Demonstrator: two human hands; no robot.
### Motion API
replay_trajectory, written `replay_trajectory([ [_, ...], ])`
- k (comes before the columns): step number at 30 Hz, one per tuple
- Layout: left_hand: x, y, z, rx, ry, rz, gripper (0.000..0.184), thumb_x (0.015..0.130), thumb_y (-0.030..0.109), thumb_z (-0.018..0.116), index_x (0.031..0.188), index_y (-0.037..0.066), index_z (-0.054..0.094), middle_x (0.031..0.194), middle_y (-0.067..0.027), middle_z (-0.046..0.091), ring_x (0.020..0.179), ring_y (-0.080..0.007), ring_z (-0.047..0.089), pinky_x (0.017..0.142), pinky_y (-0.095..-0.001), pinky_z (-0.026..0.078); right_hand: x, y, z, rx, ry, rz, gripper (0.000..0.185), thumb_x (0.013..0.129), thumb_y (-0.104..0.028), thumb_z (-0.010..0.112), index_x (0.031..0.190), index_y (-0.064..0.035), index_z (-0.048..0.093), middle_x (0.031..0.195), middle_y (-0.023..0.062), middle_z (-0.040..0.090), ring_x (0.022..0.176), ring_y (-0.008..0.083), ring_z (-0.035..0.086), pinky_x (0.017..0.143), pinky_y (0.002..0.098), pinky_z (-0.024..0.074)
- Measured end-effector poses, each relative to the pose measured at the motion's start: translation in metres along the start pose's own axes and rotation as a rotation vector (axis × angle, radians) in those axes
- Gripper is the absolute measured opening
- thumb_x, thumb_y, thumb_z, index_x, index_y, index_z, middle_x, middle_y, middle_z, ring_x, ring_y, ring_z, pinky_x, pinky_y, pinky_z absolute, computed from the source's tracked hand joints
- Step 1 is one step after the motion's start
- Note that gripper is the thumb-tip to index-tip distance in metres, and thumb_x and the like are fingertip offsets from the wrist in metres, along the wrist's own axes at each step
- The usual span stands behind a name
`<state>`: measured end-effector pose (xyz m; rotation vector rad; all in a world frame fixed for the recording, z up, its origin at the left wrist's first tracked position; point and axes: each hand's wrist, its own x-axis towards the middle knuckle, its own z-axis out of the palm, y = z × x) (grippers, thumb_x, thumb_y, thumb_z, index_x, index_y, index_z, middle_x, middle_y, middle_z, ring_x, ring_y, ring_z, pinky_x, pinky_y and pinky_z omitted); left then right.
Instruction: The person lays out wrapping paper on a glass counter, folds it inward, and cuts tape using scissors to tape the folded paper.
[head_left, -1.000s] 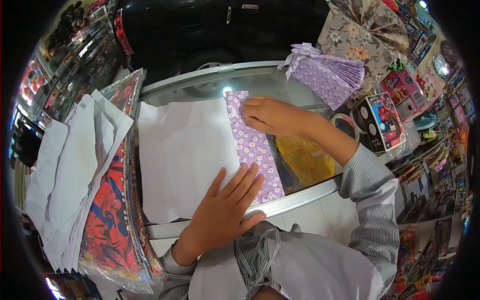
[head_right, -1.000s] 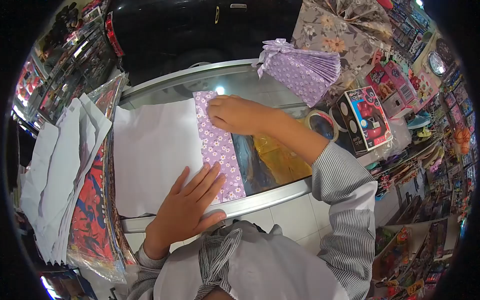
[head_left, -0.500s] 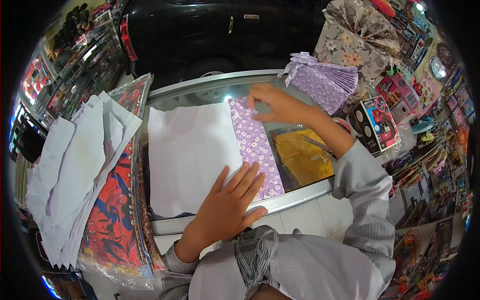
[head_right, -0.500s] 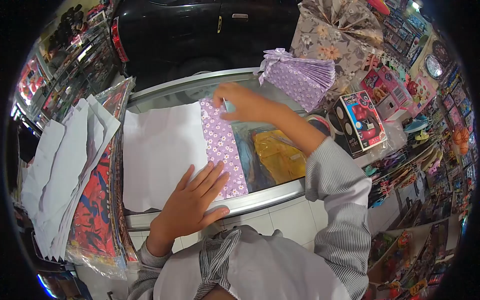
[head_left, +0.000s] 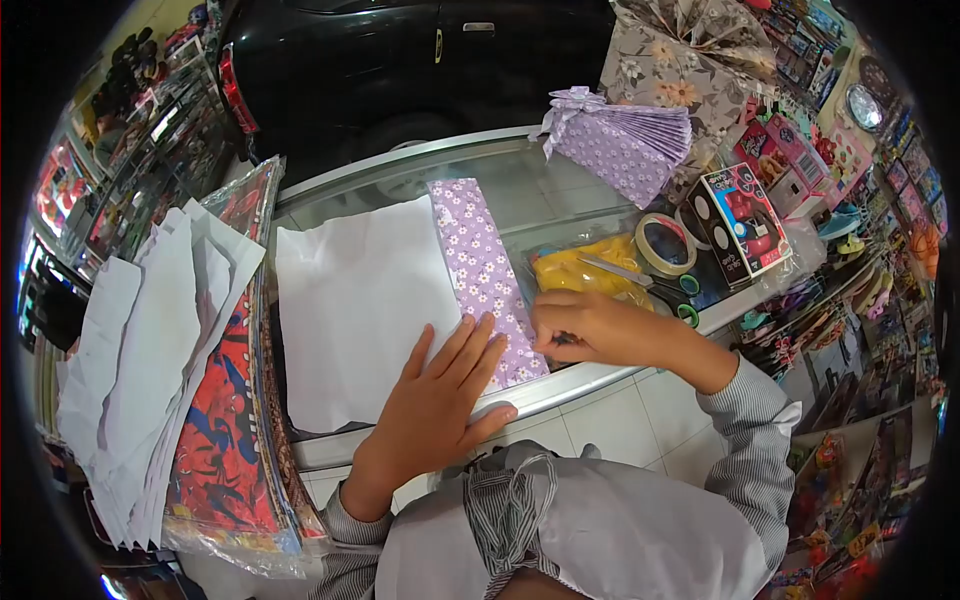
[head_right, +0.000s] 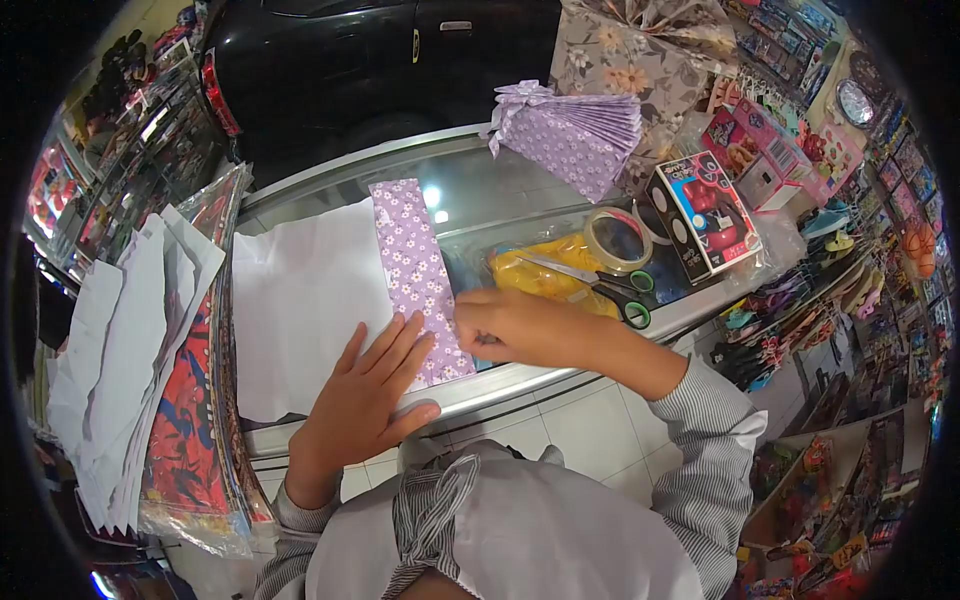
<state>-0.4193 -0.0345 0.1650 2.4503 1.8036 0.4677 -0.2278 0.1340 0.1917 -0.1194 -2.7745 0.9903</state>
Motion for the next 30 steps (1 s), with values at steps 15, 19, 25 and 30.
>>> replay_trajectory([
  [15, 0.000, -0.001, -0.001, -0.001, -0.007, 0.011, 0.064, 0.095, 0.046, 0.048, 0.141, 0.002, 0.039, 0.150, -0.0164, 0.033, 0.141, -0.0318, 0.028, 0.113, -0.0538, 0.018, 0.018, 0.001, -0.012, -0.141, -0.094, -0.004, 0.008, 0.088, -0.011, 0.058, 0.088, -0.0030, 0.056, 0.091, 0.0119, 0.058, 0.093, 0.0296, 0.059, 0.080, 0.0374, 0.0475],
  [19, 0.000, -0.001, -0.001, 0.005, -0.003, 0.009, 0.064, 0.095, 0.046, 0.047, 0.141, 0.002, 0.040, 0.150, -0.0158, 0.033, 0.141, -0.0310, 0.029, 0.113, -0.0534, 0.019, 0.038, 0.029, -0.012, -0.342, -0.030, -0.083, 0.005, 0.087, -0.005, 0.053, 0.091, -0.0019, 0.054, 0.092, 0.0123, 0.057, 0.093, 0.0309, 0.058, 0.083, 0.0375, 0.0459],
  [25, -0.001, -0.001, -0.001, -0.002, 0.000, 0.007, 0.064, 0.095, 0.047, 0.047, 0.140, 0.002, 0.040, 0.150, -0.0146, 0.034, 0.141, -0.0298, 0.028, 0.114, -0.0526, 0.019, 0.091, 0.054, -0.034, -0.453, -0.099, 0.050, 0.007, 0.083, -0.003, 0.051, 0.087, -0.0005, 0.056, 0.091, 0.0149, 0.059, 0.090, 0.0330, 0.058, 0.079, 0.0386, 0.0464],
  [30, 0.000, 0.001, -0.002, 0.022, 0.019, 0.009, 0.063, 0.094, 0.046, 0.048, 0.139, 0.002, 0.042, 0.148, -0.0143, 0.036, 0.138, -0.0270, 0.033, 0.114, -0.0508, 0.020, 0.138, 0.102, -0.052, -0.405, -0.116, 0.127, 0.013, 0.083, -0.010, 0.054, 0.084, 0.0002, 0.062, 0.093, 0.0176, 0.063, 0.088, 0.0345, 0.060, 0.078, 0.0405, 0.0473],
])
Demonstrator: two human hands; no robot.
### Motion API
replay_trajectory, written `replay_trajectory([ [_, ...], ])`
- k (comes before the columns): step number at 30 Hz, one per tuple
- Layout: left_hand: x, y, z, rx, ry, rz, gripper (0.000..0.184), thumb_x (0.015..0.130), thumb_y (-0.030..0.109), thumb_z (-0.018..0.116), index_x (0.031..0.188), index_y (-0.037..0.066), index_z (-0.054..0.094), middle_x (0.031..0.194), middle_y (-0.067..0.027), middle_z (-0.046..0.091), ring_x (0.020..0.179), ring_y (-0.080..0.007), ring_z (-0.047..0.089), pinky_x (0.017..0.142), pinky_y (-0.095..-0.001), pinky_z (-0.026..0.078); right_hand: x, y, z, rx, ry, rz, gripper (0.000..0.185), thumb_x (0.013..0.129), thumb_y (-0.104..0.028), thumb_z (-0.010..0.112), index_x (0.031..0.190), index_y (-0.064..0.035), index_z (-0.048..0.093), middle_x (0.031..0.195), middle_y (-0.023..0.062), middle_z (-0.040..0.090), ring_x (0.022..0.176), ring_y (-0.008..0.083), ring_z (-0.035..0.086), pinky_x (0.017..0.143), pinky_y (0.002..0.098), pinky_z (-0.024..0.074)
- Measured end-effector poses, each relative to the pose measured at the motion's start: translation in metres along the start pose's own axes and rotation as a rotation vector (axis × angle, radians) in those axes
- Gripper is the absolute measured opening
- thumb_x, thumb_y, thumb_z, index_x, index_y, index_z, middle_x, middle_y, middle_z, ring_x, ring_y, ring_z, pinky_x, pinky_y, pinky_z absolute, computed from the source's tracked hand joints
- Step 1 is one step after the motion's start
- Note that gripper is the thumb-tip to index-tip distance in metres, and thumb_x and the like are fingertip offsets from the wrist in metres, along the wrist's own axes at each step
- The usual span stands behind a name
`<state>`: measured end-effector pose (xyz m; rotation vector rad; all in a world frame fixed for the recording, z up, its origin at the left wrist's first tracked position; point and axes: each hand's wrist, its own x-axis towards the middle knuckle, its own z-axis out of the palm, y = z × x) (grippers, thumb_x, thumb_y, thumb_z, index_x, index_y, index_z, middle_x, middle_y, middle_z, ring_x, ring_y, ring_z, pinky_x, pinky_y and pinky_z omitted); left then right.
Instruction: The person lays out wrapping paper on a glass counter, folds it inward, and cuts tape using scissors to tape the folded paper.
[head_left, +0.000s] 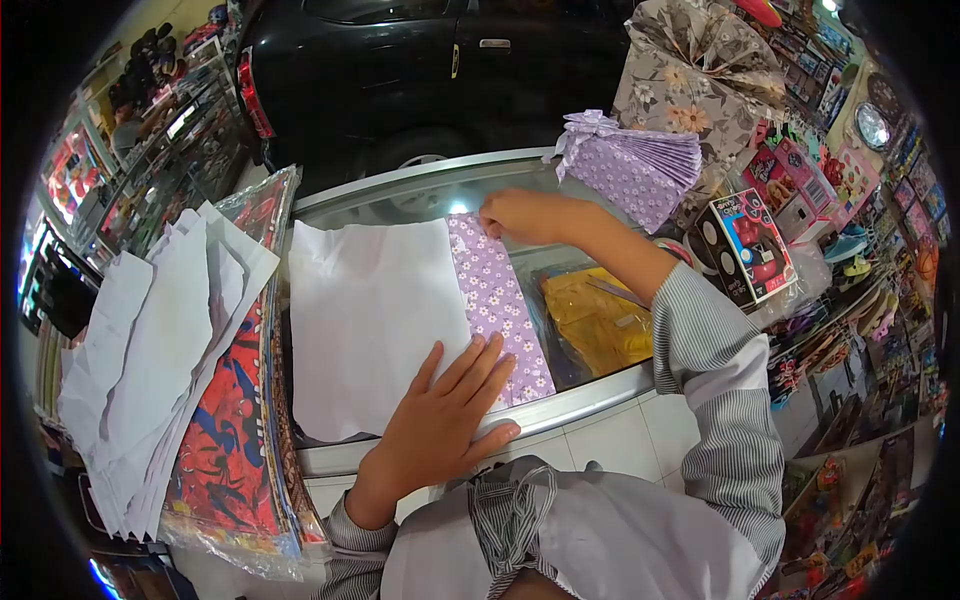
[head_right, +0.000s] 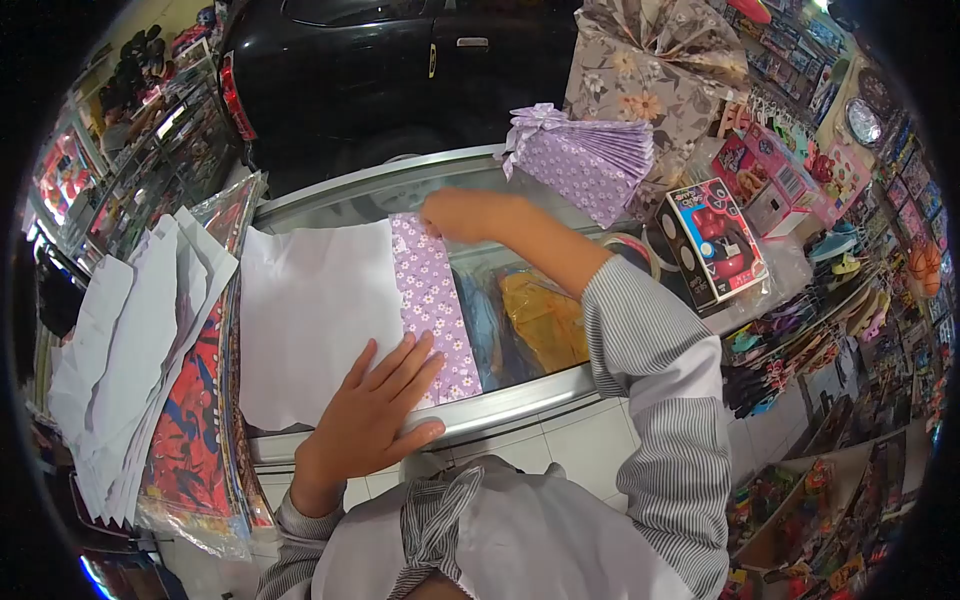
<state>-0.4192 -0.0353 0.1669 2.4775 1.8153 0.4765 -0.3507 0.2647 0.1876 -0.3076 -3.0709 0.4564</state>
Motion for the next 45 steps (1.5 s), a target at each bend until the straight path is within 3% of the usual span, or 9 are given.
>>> replay_trajectory([
  [8, -0.001, -0.001, 0.002, -0.029, 0.008, 0.002, 0.063, 0.094, 0.044, 0.049, 0.140, 0.002, 0.041, 0.149, -0.0142, 0.035, 0.140, -0.0293, 0.030, 0.113, -0.0526, 0.021, 0.036, 0.033, -0.005, -0.158, 0.074, 0.046, 0.018, 0.086, -0.011, 0.053, 0.090, 0.0022, 0.064, 0.096, 0.0192, 0.064, 0.089, 0.0355, 0.061, 0.081, 0.0401, 0.0481],
  [11, -0.001, -0.002, 0.002, -0.022, 0.020, 0.005, 0.063, 0.094, 0.044, 0.049, 0.140, 0.002, 0.041, 0.149, -0.0141, 0.035, 0.140, -0.0294, 0.031, 0.113, -0.0526, 0.022, 0.006, 0.008, -0.001, -0.170, 0.543, -0.113, 0.015, 0.087, -0.009, 0.052, 0.092, 0.0025, 0.061, 0.091, 0.0195, 0.062, 0.090, 0.0358, 0.061, 0.081, 0.0411, 0.0476],
  [17, -0.001, -0.003, 0.004, 0.005, 0.018, 0.026, 0.063, 0.095, 0.046, 0.046, 0.141, 0.003, 0.039, 0.150, -0.0146, 0.035, 0.140, -0.0292, 0.031, 0.113, -0.0525, 0.021, -0.046, -0.045, 0.010, 0.026, 0.133, -0.128, 0.020, 0.087, -0.012, 0.048, 0.087, 0.0043, 0.061, 0.091, 0.0230, 0.062, 0.091, 0.0400, 0.060, 0.085, 0.0451, 0.0473],
  [20, -0.001, -0.003, 0.004, 0.017, 0.008, 0.030, 0.063, 0.096, 0.046, 0.045, 0.142, 0.003, 0.038, 0.150, -0.0149, 0.034, 0.140, -0.0289, 0.030, 0.114, -0.0523, 0.020, -0.030, -0.030, 0.026, -0.014, 0.308, -0.192, 0.018, 0.085, -0.012, 0.049, 0.082, 0.0039, 0.056, 0.086, 0.0222, 0.059, 0.085, 0.0404, 0.058, 0.079, 0.0477, 0.0460],
  [29, -0.002, -0.003, 0.007, 0.013, 0.023, 0.013, 0.063, 0.096, 0.048, 0.044, 0.142, 0.004, 0.039, 0.150, -0.0134, 0.035, 0.140, -0.0272, 0.030, 0.114, -0.0514, 0.020, 0.031, 0.018, 0.009, -0.017, 0.197, -0.045, 0.019, 0.082, -0.013, 0.050, 0.078, 0.0038, 0.058, 0.083, 0.0225, 0.060, 0.082, 0.0395, 0.059, 0.076, 0.0457, 0.0469],
  [35, -0.002, -0.005, 0.007, 0.024, 0.027, 0.021, 0.065, 0.096, 0.049, 0.044, 0.142, 0.004, 0.038, 0.150, -0.0138, 0.035, 0.140, -0.0276, 0.031, 0.114, -0.0509, 0.021, -0.021, -0.029, -0.009, -0.035, 0.417, -0.117, 0.022, 0.080, -0.006, 0.051, 0.099, -0.0028, 0.061, 0.105, 0.0181, 0.060, 0.103, 0.0367, 0.057, 0.087, 0.0442, 0.0462],
  [39, -0.002, -0.004, 0.008, -0.168, 0.085, -0.039, 0.066, 0.094, 0.046, 0.050, 0.142, 0.003, 0.036, 0.149, -0.0159, 0.035, 0.139, -0.0282, 0.033, 0.114, -0.0517, 0.019, -0.084, -0.100, 0.025, 0.059, 0.166, -0.109, 0.034, 0.083, -0.007, 0.054, 0.117, -0.0012, 0.053, 0.118, 0.0195, 0.053, 0.112, 0.0380, 0.050, 0.093, 0.0491, 0.0413],
  [42, -0.008, -0.004, 0.003, -0.196, 0.171, -0.020, 0.067, 0.090, 0.037, 0.059, 0.142, 0.002, 0.036, 0.146, -0.0165, 0.039, 0.137, -0.0304, 0.037, 0.114, -0.0537, 0.016, -0.107, -0.116, 0.053, -0.088, 0.202, -0.101, 0.042, 0.083, -0.008, 0.056, 0.124, -0.0012, 0.048, 0.128, 0.0206, 0.047, 0.118, 0.0389, 0.046, 0.094, 0.0519, 0.0387],
  [45, -0.035, 0.004, -0.024, -0.112, 0.457, -0.250, 0.065, 0.087, 0.020, 0.064, 0.142, 0.003, 0.035, 0.142, -0.0214, 0.043, 0.135, -0.0348, 0.037, 0.114, -0.0512, 0.016, -0.111, -0.119, 0.068, -0.194, 0.277, -0.083, 0.042, 0.084, -0.008, 0.055, 0.125, -0.0021, 0.049, 0.133, 0.0210, 0.044, 0.126, 0.0396, 0.040, 0.098, 0.0530, 0.0357],
])
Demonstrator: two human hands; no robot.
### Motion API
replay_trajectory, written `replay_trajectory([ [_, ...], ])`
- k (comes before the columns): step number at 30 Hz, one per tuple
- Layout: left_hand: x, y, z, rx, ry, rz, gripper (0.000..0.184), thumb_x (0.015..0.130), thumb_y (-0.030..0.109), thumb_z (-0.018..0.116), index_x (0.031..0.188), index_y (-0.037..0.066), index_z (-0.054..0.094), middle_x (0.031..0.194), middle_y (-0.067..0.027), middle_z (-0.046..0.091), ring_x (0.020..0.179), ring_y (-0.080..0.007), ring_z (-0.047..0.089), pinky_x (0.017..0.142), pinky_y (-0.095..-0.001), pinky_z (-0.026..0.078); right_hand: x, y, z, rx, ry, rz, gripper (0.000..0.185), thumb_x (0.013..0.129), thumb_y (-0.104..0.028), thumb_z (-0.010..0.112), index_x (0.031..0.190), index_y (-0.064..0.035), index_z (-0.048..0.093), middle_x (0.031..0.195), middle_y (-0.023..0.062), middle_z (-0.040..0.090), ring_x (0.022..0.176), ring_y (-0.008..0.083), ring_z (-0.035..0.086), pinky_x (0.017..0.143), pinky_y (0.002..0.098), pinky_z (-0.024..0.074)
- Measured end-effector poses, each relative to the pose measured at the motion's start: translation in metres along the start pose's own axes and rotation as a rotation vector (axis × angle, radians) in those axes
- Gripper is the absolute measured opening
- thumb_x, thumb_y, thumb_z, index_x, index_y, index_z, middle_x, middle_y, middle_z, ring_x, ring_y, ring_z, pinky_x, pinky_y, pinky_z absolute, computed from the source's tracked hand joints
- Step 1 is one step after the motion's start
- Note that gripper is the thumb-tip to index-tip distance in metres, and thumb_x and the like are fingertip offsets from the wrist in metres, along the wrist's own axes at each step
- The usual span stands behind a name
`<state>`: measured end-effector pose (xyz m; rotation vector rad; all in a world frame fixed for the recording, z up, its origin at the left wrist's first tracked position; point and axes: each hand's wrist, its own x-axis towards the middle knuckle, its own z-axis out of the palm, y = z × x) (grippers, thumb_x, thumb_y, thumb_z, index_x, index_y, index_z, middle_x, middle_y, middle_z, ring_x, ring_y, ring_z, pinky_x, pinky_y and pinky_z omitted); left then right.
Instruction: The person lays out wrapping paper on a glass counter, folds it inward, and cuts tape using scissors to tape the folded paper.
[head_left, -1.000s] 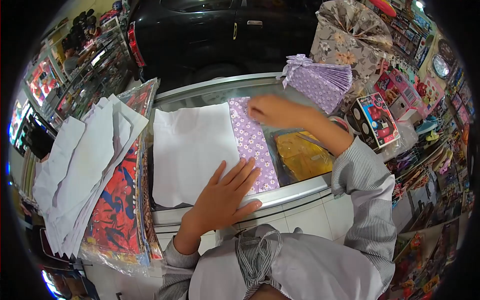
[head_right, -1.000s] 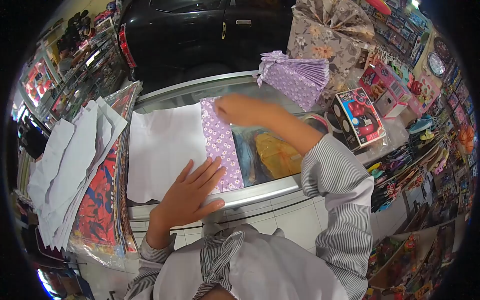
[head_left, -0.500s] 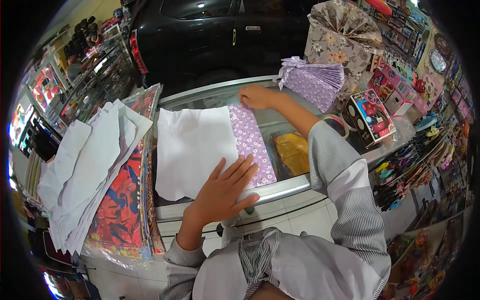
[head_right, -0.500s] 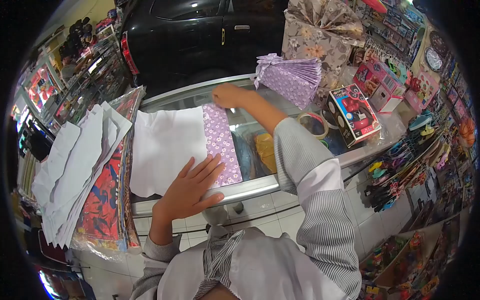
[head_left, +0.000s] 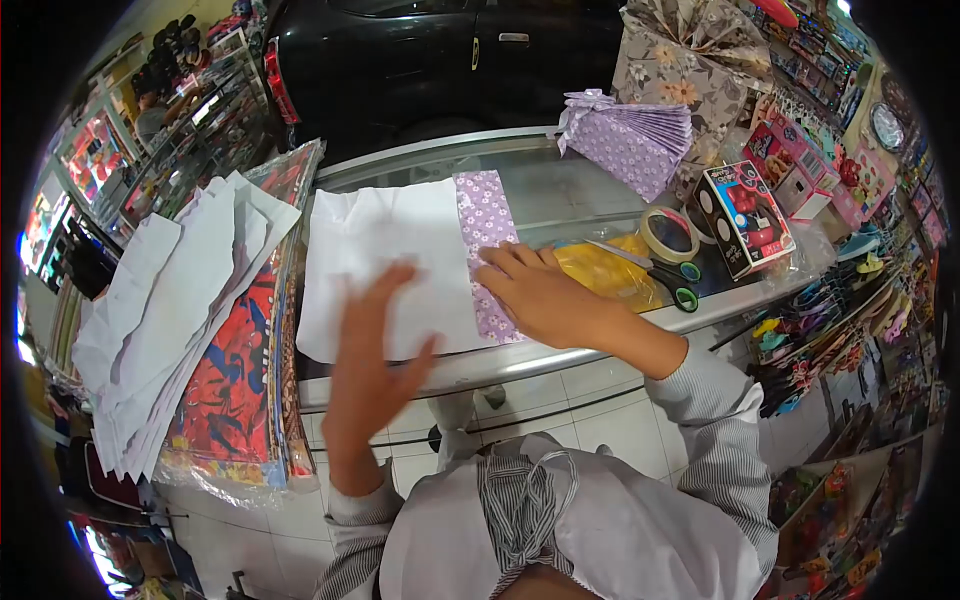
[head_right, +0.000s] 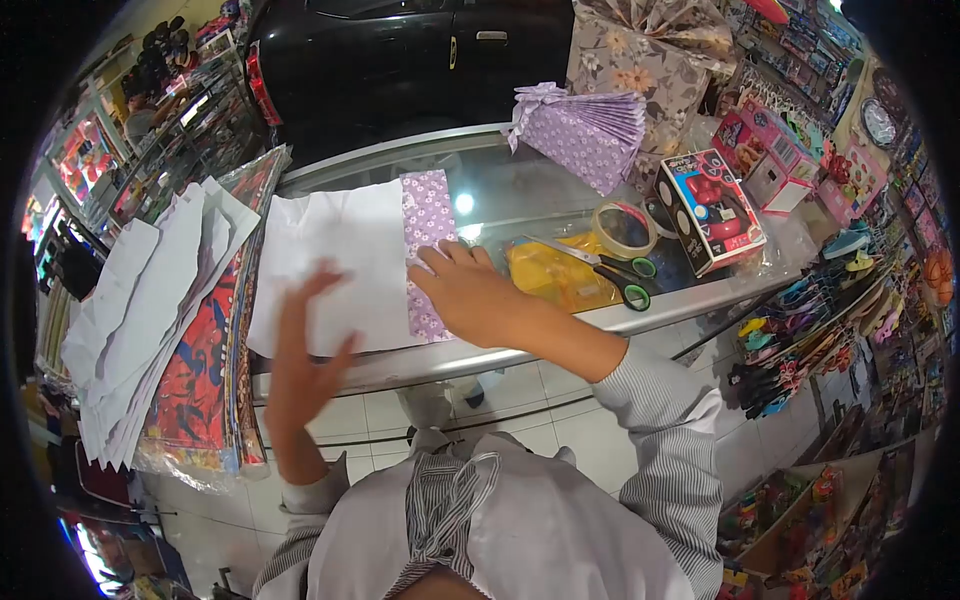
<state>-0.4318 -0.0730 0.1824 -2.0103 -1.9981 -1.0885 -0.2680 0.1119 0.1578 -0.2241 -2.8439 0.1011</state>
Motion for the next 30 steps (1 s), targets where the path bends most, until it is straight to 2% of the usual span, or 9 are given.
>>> replay_trajectory([
  [2, -0.008, -0.005, -0.023, 0.434, 0.295, -0.136, 0.065, 0.085, 0.013, 0.067, 0.142, 0.006, 0.037, 0.130, -0.0212, 0.053, 0.125, -0.0334, 0.048, 0.112, -0.0482, 0.022, -0.003, 0.000, 0.003, 0.001, 0.029, 0.006, 0.042, 0.084, -0.007, 0.055, 0.126, -0.0020, 0.049, 0.134, 0.0209, 0.044, 0.129, 0.0404, 0.038, 0.099, 0.0534, 0.0340],
  [5, -0.019, -0.012, -0.032, 0.400, 0.332, -0.651, 0.068, 0.078, 0.009, 0.071, 0.139, 0.007, 0.042, 0.116, -0.0173, 0.061, 0.110, -0.0288, 0.057, 0.111, -0.0490, 0.025, -0.006, 0.000, 0.005, 0.037, 0.060, -0.001, 0.042, 0.085, -0.007, 0.054, 0.126, -0.0023, 0.050, 0.135, 0.0201, 0.044, 0.130, 0.0405, 0.037, 0.101, 0.0538, 0.0328],
  [8, -0.019, -0.014, -0.026, -0.010, 0.355, -0.492, 0.069, 0.077, 0.001, 0.070, 0.139, 0.007, 0.042, 0.099, -0.0133, 0.066, 0.094, -0.0245, 0.063, 0.099, -0.0392, 0.041, -0.007, 0.001, 0.008, 0.057, 0.097, -0.001, 0.040, 0.087, -0.009, 0.054, 0.126, -0.0032, 0.050, 0.135, 0.0187, 0.045, 0.130, 0.0396, 0.038, 0.101, 0.0541, 0.0324],
  [9, -0.014, -0.014, -0.018, -0.066, 0.444, -0.397, 0.066, 0.078, -0.002, 0.068, 0.138, 0.006, 0.042, 0.088, -0.0101, 0.067, 0.085, -0.0178, 0.063, 0.085, -0.0297, 0.046, -0.007, 0.002, 0.010, 0.058, 0.109, 0.004, 0.039, 0.088, -0.010, 0.054, 0.126, -0.0035, 0.050, 0.134, 0.0182, 0.046, 0.130, 0.0392, 0.038, 0.101, 0.0542, 0.0322],
  [13, 0.003, -0.007, 0.008, -0.372, 0.563, -0.236, 0.054, 0.086, -0.007, 0.060, 0.136, 0.000, 0.041, 0.099, -0.0092, 0.065, 0.089, -0.0129, 0.061, 0.084, -0.0273, 0.048, -0.008, 0.002, 0.013, 0.088, 0.155, 0.018, 0.035, 0.091, -0.014, 0.053, 0.125, -0.0048, 0.052, 0.133, 0.0164, 0.048, 0.130, 0.0374, 0.039, 0.100, 0.0536, 0.0328],
  [19, 0.020, 0.020, 0.027, -0.422, 0.168, -0.156, 0.042, 0.093, 0.004, 0.056, 0.133, 0.001, 0.045, 0.116, -0.0147, 0.063, 0.104, -0.0245, 0.063, 0.085, -0.0297, 0.050, -0.008, 0.001, 0.013, 0.092, 0.185, 0.028, 0.033, 0.092, -0.016, 0.052, 0.123, -0.0040, 0.053, 0.132, 0.0158, 0.050, 0.129, 0.0347, 0.042, 0.099, 0.0522, 0.0336],
  [22, 0.023, 0.012, 0.025, -0.250, -0.109, -0.152, 0.037, 0.093, 0.007, 0.054, 0.130, 0.002, 0.050, 0.129, -0.0175, 0.057, 0.120, -0.0323, 0.056, 0.092, -0.0372, 0.048, -0.009, 0.002, 0.015, 0.071, 0.190, 0.026, 0.033, 0.093, -0.017, 0.051, 0.123, -0.0023, 0.053, 0.133, 0.0164, 0.050, 0.128, 0.0343, 0.043, 0.099, 0.0507, 0.0337],
  [25, 0.022, -0.001, 0.042, -0.089, -0.089, 0.023, 0.036, 0.092, 0.013, 0.055, 0.127, 0.004, 0.054, 0.134, -0.0164, 0.053, 0.131, -0.0333, 0.044, 0.107, -0.0481, 0.035, -0.009, 0.003, 0.014, 0.094, 0.182, 0.037, 0.034, 0.094, -0.017, 0.050, 0.124, -0.0010, 0.050, 0.134, 0.0175, 0.049, 0.129, 0.0347, 0.042, 0.100, 0.0498, 0.0335],
  [30, 0.021, -0.002, 0.042, 0.201, -0.243, 0.039, 0.043, 0.092, 0.022, 0.054, 0.133, 0.008, 0.052, 0.142, -0.0125, 0.047, 0.140, -0.0338, 0.030, 0.115, -0.0563, 0.010, -0.010, -0.001, 0.010, 0.293, 0.181, 0.135, 0.036, 0.094, -0.016, 0.051, 0.127, -0.0018, 0.046, 0.134, 0.0188, 0.049, 0.133, 0.0361, 0.039, 0.104, 0.0515, 0.0304],
])
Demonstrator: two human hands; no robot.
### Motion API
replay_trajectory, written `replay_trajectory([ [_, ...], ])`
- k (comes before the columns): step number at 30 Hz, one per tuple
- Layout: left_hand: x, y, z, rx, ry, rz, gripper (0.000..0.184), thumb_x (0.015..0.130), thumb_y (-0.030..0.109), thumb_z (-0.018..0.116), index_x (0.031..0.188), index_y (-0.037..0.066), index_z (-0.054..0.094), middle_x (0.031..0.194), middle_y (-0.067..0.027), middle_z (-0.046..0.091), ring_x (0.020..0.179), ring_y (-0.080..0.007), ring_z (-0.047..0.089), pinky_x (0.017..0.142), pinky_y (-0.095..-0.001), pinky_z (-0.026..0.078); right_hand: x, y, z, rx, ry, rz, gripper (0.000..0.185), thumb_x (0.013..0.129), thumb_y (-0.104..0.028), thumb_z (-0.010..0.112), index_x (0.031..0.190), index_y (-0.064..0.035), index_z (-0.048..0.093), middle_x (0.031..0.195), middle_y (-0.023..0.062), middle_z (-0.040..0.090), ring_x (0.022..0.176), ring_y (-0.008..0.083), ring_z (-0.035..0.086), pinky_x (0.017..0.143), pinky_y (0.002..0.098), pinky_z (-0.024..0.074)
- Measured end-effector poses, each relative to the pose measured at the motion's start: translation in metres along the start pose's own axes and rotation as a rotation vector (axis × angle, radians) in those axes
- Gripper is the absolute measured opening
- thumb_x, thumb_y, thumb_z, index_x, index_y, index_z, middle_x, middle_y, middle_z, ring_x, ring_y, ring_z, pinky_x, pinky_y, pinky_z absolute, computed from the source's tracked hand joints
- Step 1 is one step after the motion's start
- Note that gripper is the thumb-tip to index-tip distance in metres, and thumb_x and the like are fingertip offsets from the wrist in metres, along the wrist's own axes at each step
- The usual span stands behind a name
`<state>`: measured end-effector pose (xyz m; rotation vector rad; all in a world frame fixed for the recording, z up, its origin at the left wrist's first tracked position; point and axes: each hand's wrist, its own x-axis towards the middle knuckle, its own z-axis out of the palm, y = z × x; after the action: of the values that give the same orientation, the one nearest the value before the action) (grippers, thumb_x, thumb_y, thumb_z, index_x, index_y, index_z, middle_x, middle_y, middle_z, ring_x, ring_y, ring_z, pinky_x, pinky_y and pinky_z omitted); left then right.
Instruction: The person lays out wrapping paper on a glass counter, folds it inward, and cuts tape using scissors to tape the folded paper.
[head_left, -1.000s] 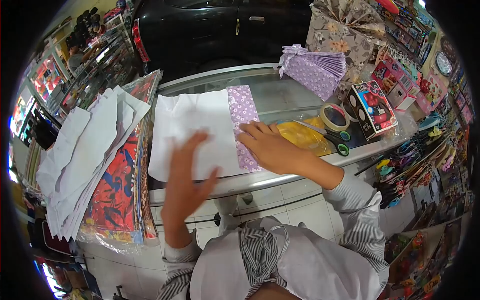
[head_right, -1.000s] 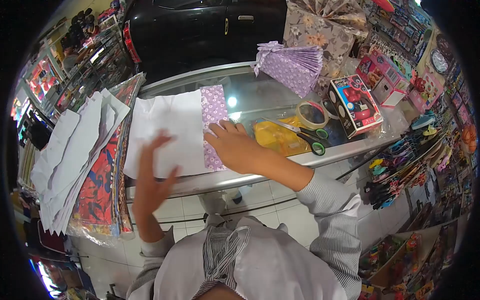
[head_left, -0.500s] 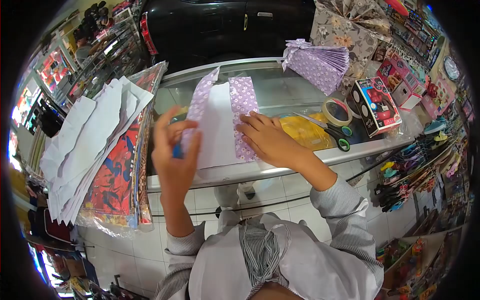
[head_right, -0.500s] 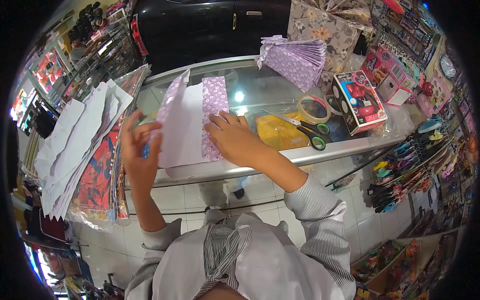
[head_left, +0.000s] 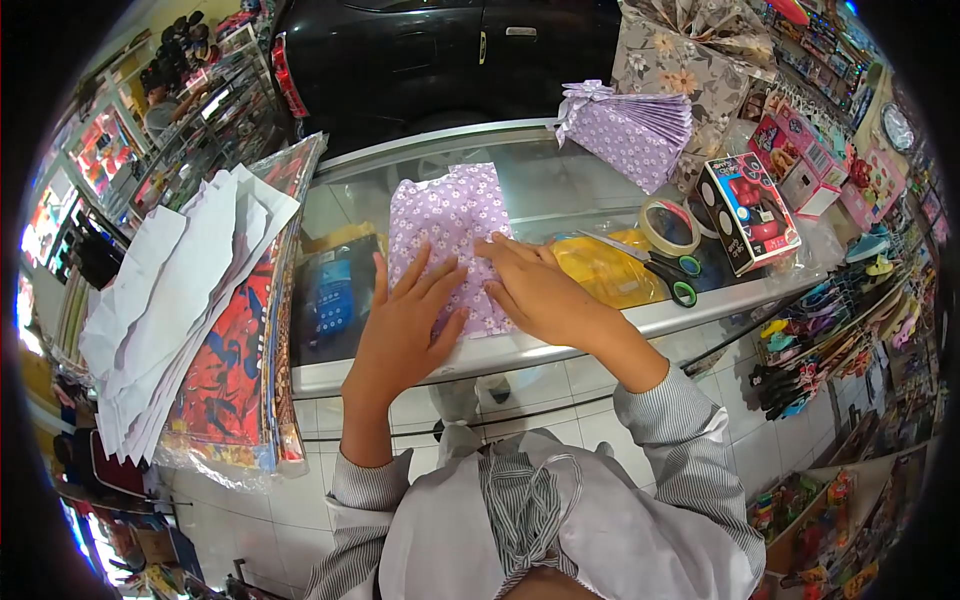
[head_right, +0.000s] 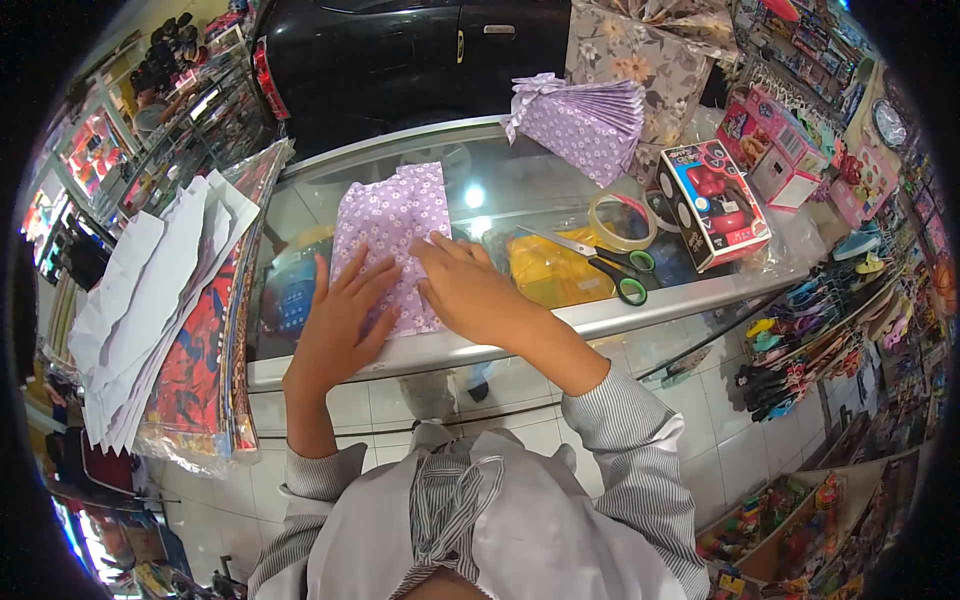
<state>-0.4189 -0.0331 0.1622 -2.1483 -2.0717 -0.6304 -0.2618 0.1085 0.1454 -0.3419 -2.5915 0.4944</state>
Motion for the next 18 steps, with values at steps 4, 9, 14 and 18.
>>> replay_trajectory([
  [4, -0.003, -0.004, 0.005, 0.002, -0.042, 0.011, 0.047, 0.095, 0.027, 0.049, 0.139, 0.010, 0.046, 0.151, -0.0116, 0.036, 0.144, -0.0342, 0.020, 0.115, -0.0570, 0.005, 0.000, 0.001, -0.001, -0.039, -0.015, -0.043, 0.034, 0.093, -0.013, 0.051, 0.125, -0.0023, 0.049, 0.135, 0.0194, 0.049, 0.133, 0.0367, 0.039, 0.106, 0.0501, 0.0296],
  [9, -0.003, -0.005, 0.005, -0.005, -0.099, 0.003, 0.050, 0.096, 0.028, 0.046, 0.142, 0.009, 0.041, 0.153, -0.0126, 0.031, 0.145, -0.0327, 0.017, 0.116, -0.0548, 0.003, 0.000, 0.001, 0.000, -0.040, 0.018, -0.078, 0.030, 0.091, -0.012, 0.052, 0.120, -0.0022, 0.052, 0.137, 0.0199, 0.047, 0.131, 0.0382, 0.039, 0.106, 0.0489, 0.0307],
  [14, -0.001, -0.013, -0.003, -0.179, -0.051, -0.010, 0.045, 0.097, 0.027, 0.048, 0.137, 0.006, 0.044, 0.145, -0.0168, 0.041, 0.139, -0.0351, 0.031, 0.114, -0.0521, 0.017, 0.000, 0.000, -0.001, -0.082, -0.067, -0.032, 0.029, 0.096, -0.016, 0.047, 0.122, -0.0047, 0.054, 0.143, 0.0116, 0.045, 0.137, 0.0347, 0.034, 0.110, 0.0547, 0.0252],
  [18, 0.011, -0.036, -0.026, -0.341, 0.010, -0.077, 0.047, 0.094, 0.020, 0.052, 0.138, 0.004, 0.042, 0.143, -0.0174, 0.043, 0.129, -0.0354, 0.041, 0.110, -0.0460, 0.026, 0.001, 0.000, -0.001, -0.077, -0.084, -0.032, 0.028, 0.096, -0.017, 0.047, 0.120, -0.0046, 0.055, 0.144, 0.0092, 0.044, 0.137, 0.0342, 0.034, 0.110, 0.0564, 0.0243],
])
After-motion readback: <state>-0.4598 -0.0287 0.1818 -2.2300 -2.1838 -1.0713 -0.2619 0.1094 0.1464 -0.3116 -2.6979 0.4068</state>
